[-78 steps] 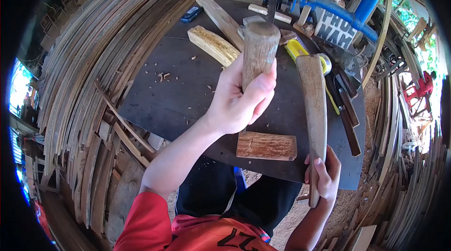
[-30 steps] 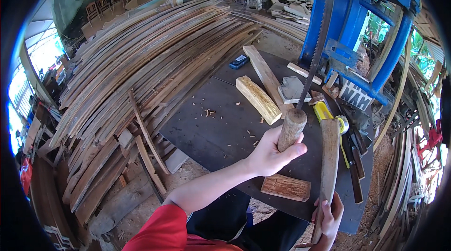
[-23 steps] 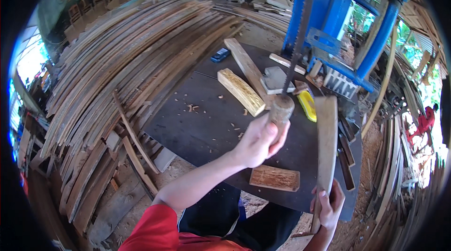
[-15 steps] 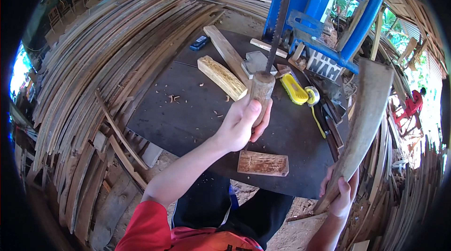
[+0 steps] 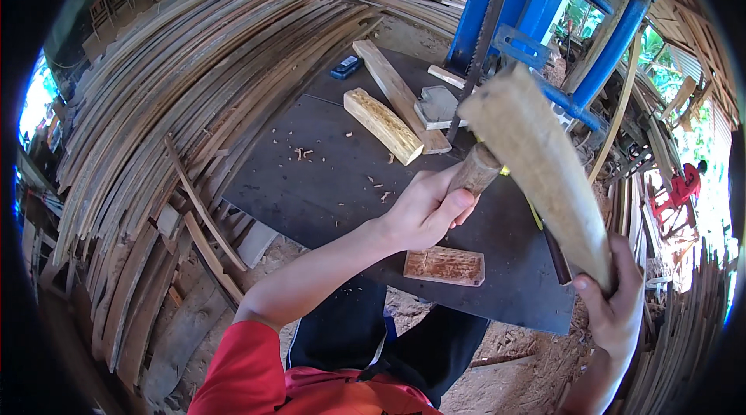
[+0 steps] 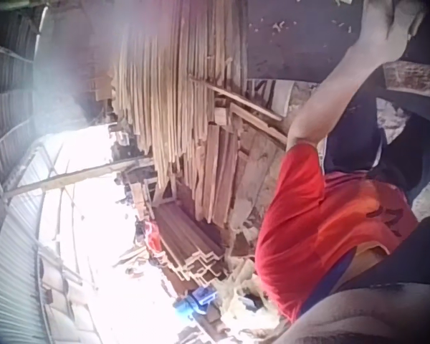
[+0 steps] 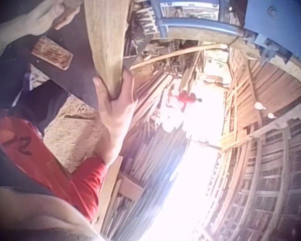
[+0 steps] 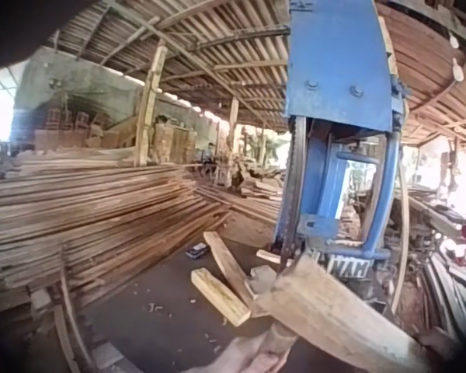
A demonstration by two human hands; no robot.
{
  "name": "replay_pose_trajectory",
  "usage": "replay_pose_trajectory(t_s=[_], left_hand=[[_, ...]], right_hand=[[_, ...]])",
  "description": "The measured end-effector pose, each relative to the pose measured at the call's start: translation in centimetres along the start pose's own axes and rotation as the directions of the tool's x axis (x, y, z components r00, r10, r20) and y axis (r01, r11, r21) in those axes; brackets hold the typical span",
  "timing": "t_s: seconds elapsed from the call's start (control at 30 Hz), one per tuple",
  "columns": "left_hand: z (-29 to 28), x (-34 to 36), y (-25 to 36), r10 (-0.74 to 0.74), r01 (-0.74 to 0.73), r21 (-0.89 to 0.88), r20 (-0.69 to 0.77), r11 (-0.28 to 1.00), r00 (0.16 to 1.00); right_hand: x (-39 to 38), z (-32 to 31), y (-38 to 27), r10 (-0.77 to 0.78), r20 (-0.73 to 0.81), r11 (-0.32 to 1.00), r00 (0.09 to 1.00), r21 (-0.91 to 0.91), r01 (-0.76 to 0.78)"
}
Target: Using a chisel and wooden mallet to carve or clear wood, followed by cleaning the piece with a brush.
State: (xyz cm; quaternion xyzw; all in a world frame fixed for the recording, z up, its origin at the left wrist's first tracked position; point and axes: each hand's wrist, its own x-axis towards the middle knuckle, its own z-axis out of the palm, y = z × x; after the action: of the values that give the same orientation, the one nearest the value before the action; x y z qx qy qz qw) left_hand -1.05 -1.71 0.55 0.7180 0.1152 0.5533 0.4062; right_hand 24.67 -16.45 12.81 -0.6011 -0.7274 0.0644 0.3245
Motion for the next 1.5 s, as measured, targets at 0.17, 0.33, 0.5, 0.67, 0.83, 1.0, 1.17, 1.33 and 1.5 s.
replay_pose_trajectory(t_s=[0.17,0.33,0.5,0.67,0.83,1.0,1.17,1.33,1.5], left_hand=[[0.5,-0.2,-0.4,-0.001,0.002,0.016,-0.072,1.000,0.997],[0.6,0.0,-0.6,0.036,-0.035,0.014,-0.127,0.999,0.991],[0.6,-0.1,-0.7,0.002,-0.001,0.005,-0.096,1.000,0.995],[0.2,-0.3,-0.6,-0.002,0.001,-0.003,-0.053,1.000,0.999],[1.0,0.0,-0.4,0.006,-0.005,0.012,-0.095,1.000,0.995],[0.6,-0.5,-0.2,0.033,-0.031,0.024,-0.090,0.999,0.995],[1.2,-0.1,-0.2,-0.023,0.023,-0.002,-0.074,1.000,0.997],[0.6,-0.6,-0.4,-0.042,0.043,0.001,-0.078,0.999,0.996],[0.1,-1.6,-1.5,0.039,-0.048,-0.069,-0.125,0.996,0.991]], right_hand=[[0.1,-1.1,-1.4,0.088,-0.094,0.982,0.992,0.176,-0.071],[1.4,-1.3,-3.1,0.039,0.024,0.998,0.999,-0.050,-0.038],[0.5,-2.1,-2.1,0.066,-0.027,0.997,0.997,0.033,-0.065],[0.6,-3.6,-2.2,-0.014,-0.011,0.989,1.000,-0.149,0.012],[-0.2,-3.5,-3.1,0.154,-0.103,0.988,0.983,0.006,-0.154],[1.3,-2.0,-3.5,-0.025,-0.017,0.997,1.000,-0.072,0.024],[0.0,-4.1,-2.7,0.103,-0.094,0.969,0.990,0.234,-0.078],[1.4,-2.1,-3.4,-0.006,0.150,1.000,0.989,-0.008,0.007],[-0.8,-0.6,-0.3,0.091,0.106,0.907,0.990,0.401,-0.126]])
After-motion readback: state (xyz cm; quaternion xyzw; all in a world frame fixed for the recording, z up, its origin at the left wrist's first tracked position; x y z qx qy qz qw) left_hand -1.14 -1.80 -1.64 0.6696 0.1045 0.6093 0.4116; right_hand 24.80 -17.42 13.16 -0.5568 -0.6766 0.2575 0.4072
